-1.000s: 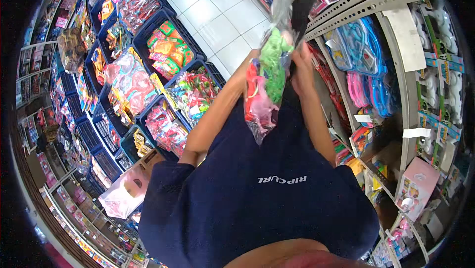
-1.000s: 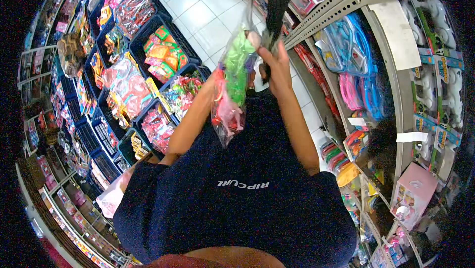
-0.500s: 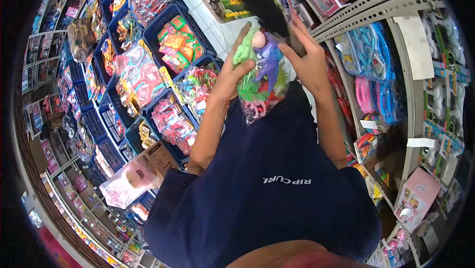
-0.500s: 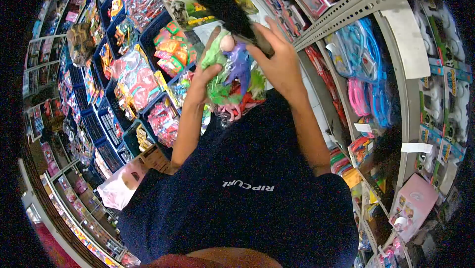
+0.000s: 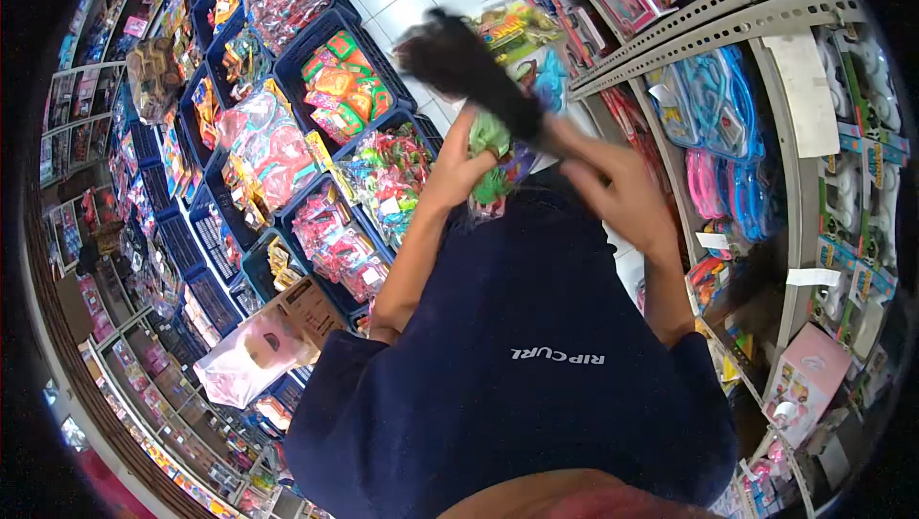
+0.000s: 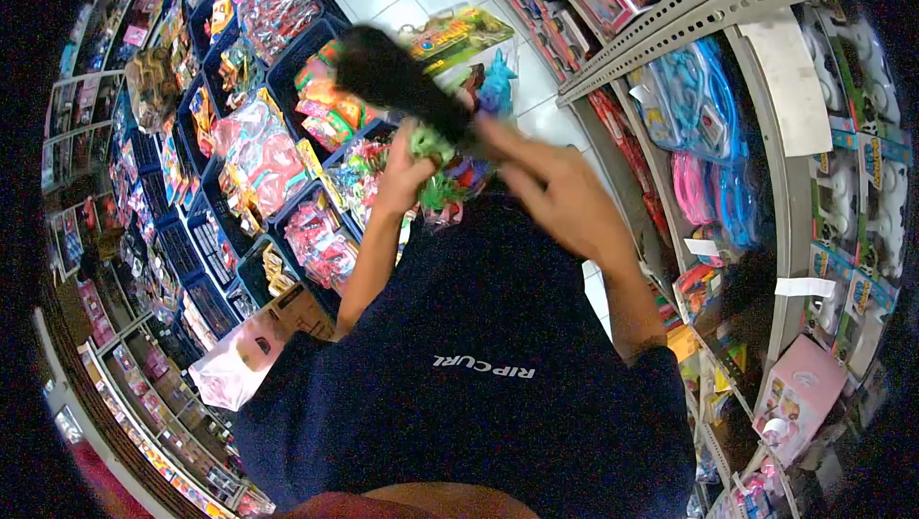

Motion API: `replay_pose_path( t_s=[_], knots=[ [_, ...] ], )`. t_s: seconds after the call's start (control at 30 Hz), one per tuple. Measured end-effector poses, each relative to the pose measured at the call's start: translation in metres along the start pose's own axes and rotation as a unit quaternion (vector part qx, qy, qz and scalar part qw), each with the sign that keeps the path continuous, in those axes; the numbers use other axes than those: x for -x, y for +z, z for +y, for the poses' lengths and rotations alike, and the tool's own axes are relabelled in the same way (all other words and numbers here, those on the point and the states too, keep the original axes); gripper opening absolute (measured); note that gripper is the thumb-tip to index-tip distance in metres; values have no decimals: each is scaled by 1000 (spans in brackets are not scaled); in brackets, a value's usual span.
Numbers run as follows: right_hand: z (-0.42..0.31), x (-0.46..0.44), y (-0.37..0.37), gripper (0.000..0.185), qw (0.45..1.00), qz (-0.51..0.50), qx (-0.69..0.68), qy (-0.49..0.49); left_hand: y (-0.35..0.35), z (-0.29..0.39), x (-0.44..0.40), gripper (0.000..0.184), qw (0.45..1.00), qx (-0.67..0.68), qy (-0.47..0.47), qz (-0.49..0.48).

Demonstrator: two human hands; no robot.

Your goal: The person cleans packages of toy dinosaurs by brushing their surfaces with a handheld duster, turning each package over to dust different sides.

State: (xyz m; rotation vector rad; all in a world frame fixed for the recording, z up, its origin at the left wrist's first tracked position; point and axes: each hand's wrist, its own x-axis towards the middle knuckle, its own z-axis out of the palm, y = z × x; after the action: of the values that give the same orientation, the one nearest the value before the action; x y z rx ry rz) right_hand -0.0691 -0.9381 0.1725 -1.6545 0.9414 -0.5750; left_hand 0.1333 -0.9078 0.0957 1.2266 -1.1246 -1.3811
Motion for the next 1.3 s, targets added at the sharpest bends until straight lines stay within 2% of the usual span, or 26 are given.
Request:
replay_pose_path(
  t_s=[0.03,0.1,0.13,0.2,0.23,0.33,0.4,0.43,0.47,0.5,0.53,0.6,0.67,0.7,0.73,0.77,0.8,0.83,0.87,0.93,0.97,1.07,1.13,1.2,1.27,1.3],
  knots=[
    [13,-5,-7,39,996,69,59,11,3,-4,1,57,996,-10,80,34],
    [19,-9,-11,38,976,161,147,12,2,4,4,55,997,-60,47,10],
    [12,-8,-10,38,976,161,148,10,2,13,4,54,994,-109,18,-8],
    [-10,5,-1,37,999,-12,4,-33,-2,15,9,53,987,-156,-17,-29],
    [-14,6,-4,37,994,-57,-82,44,-8,12,10,53,986,-155,-47,-42],
    [13,-11,-19,39,988,103,36,106,-7,-4,16,54,988,-152,-17,2],
    [18,-10,-16,39,987,96,115,56,-8,-10,14,47,982,-184,24,22],
    [12,-2,-6,37,999,20,30,30,-7,-10,16,44,978,-200,39,32],
    [8,4,2,36,997,-52,-58,7,-9,-10,14,54,985,-175,1,0],
    [13,0,5,34,993,-22,35,-113,-8,-9,10,54,985,-175,2,-3],
    [19,-6,-1,34,993,-19,36,-111,-7,-9,8,60,993,-111,40,-9],
    [36,-11,-16,34,984,142,50,100,-5,-3,4,72,997,72,10,-35],
    [38,-6,-17,35,974,140,153,89,-1,17,-10,72,988,151,19,-20],
    [36,3,-15,34,993,34,92,66,-2,21,-15,73,974,226,29,-13],
    [34,9,-12,34,996,-70,28,44,-17,-9,-9,74,961,234,-132,60],
    [24,6,-12,35,987,-128,85,-54,-17,25,-21,72,985,-159,-71,15],
    [28,2,-16,35,987,-129,84,-54,-14,19,-24,70,982,179,-50,-2],
    [36,-4,-23,35,988,-116,94,-41,-10,11,-28,68,867,497,-27,-19],
    [39,-7,-26,35,989,-105,104,-28,-16,8,-33,65,882,453,41,-122],
    [30,-5,-25,34,992,-76,103,-21,-17,20,-43,60,937,345,40,-41],
    [24,-2,-25,34,978,-142,151,-2,-7,35,-50,57,896,442,10,-23],
    [15,-5,-29,33,930,-263,254,26,-26,35,-71,55,934,356,-15,-1],
    [20,-11,-34,33,981,-32,160,-102,-25,34,-62,56,912,409,-9,-8],
    [31,-12,-34,36,982,-22,156,-108,-22,38,-57,55,928,373,-7,19],
    [36,-10,-34,37,959,-208,161,-105,-20,45,-63,53,953,296,5,67],
    [34,-12,-36,36,951,-198,210,-110,-20,50,-68,53,961,258,18,92]
  ],
)
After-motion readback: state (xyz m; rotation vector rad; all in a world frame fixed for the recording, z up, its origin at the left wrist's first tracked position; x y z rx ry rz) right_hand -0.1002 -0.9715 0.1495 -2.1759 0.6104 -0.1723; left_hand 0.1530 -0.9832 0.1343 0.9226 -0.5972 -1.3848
